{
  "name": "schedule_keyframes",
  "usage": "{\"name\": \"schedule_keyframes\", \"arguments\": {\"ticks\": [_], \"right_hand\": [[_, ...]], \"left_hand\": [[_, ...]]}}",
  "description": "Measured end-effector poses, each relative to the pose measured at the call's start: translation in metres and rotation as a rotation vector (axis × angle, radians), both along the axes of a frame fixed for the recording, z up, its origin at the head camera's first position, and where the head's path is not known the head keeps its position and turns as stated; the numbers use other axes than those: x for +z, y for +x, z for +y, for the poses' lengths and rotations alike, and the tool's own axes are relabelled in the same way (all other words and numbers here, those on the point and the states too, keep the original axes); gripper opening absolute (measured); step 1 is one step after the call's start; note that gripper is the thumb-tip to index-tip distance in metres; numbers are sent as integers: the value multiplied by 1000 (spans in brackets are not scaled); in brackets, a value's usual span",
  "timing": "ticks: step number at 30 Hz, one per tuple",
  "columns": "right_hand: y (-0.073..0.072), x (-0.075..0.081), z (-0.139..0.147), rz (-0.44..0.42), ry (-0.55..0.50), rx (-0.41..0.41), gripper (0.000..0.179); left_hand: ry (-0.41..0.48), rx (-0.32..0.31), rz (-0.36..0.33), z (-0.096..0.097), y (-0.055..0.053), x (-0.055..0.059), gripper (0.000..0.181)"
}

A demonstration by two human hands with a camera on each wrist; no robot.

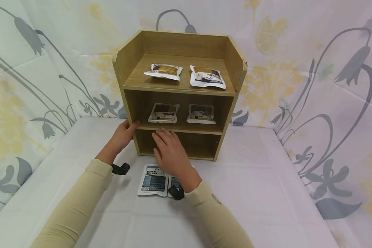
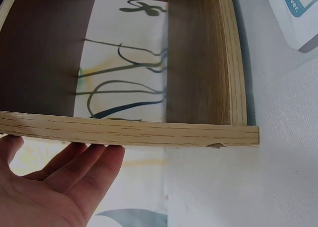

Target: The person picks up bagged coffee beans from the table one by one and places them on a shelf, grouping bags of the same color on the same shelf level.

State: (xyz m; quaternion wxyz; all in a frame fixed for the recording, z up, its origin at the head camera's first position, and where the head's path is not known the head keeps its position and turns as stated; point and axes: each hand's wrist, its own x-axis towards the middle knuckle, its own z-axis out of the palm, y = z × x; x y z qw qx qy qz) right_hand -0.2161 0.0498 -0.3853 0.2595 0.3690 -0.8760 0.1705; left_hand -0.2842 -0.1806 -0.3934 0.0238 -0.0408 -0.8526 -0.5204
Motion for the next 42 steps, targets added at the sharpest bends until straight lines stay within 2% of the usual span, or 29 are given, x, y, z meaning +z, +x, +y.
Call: {"name": "schedule_keyframes", "arguments": {"ticks": [8,17,25,34,42], "right_hand": [[7,-14,-1,-30,11,18,50],[13,-29,-2,-114,54,0,52],[21,-37,-4,-238,128,-17,56],[27,-45,-4,-252,175,7,55],[32,-49,-6,-328,221,36,57]], "left_hand": [[11,0,-9,0,1,1,69],[13,-2,-10,0,1,1,70],[3,-5,-10,0,1,2,70],[3,-10,-11,0,3,3,70],[1,-13,-10,1,2,3,70]]}}
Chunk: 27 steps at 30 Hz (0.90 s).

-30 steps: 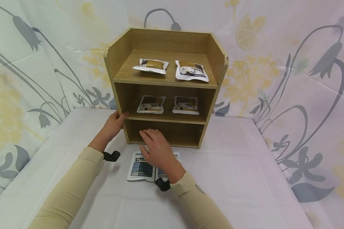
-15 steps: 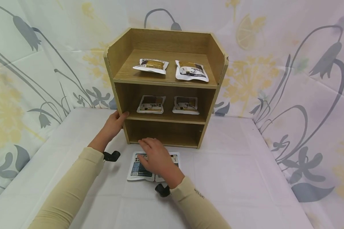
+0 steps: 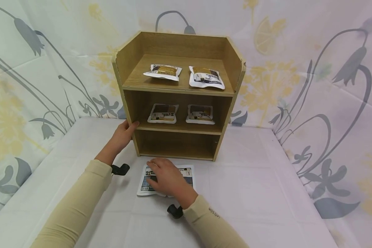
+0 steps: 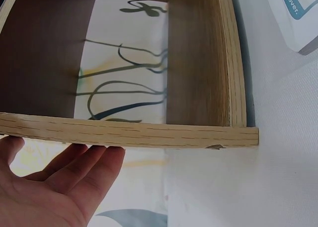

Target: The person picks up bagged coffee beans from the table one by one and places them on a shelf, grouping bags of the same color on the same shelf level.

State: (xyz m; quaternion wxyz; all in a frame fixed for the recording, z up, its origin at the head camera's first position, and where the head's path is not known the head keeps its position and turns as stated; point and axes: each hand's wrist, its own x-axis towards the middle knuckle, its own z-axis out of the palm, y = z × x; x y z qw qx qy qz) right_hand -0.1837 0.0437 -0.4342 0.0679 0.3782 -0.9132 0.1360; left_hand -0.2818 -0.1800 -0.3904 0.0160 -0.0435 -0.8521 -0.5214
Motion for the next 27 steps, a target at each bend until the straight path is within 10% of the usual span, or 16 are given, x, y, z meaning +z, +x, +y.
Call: {"name": "schedule_keyframes", "arguments": {"ticks": [27], "right_hand": [[5,-11,-8,-131,229,1,78]], "left_hand": [[-1,-4,-10,-1,-2,-2,71]]}}
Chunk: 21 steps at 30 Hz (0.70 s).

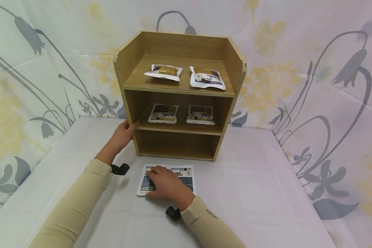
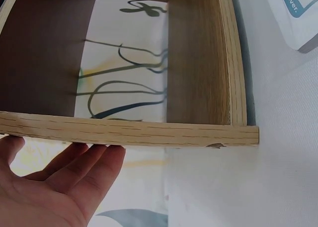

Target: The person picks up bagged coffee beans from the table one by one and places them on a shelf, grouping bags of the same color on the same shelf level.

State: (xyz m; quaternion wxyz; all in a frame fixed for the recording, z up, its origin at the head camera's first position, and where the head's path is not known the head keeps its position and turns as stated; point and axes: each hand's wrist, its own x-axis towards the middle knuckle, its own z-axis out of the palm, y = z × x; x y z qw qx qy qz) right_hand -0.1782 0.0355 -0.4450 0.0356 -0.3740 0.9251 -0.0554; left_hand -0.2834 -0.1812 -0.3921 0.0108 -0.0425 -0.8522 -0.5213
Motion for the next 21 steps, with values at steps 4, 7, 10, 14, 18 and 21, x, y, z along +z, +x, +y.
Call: {"name": "schedule_keyframes", "arguments": {"ticks": [4,7,10,14,18,21], "right_hand": [[-1,-3,-1,-3,16,1,84],[-1,-4,-2,-21,33,-5,85],[0,-4,-3,-36,45,-9,82],[0,-1,-4,-50,53,-11,75],[-1,1,-5,-56,52,0,68],[-1,3,-4,-52,46,10,65]], "left_hand": [[4,2,1,0,-1,0,71],[4,1,-14,0,1,-1,72],[3,3,-27,0,4,-1,73],[8,5,-19,0,4,-1,73],[7,3,-19,1,2,0,72],[-1,1,-18,0,1,0,72]]}}
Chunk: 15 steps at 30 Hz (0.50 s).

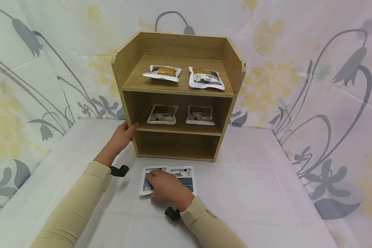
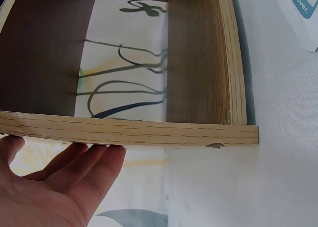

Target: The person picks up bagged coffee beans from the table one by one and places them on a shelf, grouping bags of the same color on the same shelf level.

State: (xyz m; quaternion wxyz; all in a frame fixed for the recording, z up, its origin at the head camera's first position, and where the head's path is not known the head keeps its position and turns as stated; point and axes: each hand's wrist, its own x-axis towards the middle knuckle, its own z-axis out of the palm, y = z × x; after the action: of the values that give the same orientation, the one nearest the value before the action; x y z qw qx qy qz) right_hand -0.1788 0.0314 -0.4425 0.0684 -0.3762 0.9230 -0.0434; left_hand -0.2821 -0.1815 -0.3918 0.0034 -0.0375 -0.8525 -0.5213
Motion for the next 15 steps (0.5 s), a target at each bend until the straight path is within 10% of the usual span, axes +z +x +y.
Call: {"name": "schedule_keyframes", "arguments": {"ticks": [15], "right_hand": [[-3,9,8,59,-62,47,46]], "left_hand": [[0,5,-1,1,-1,-1,74]]}}
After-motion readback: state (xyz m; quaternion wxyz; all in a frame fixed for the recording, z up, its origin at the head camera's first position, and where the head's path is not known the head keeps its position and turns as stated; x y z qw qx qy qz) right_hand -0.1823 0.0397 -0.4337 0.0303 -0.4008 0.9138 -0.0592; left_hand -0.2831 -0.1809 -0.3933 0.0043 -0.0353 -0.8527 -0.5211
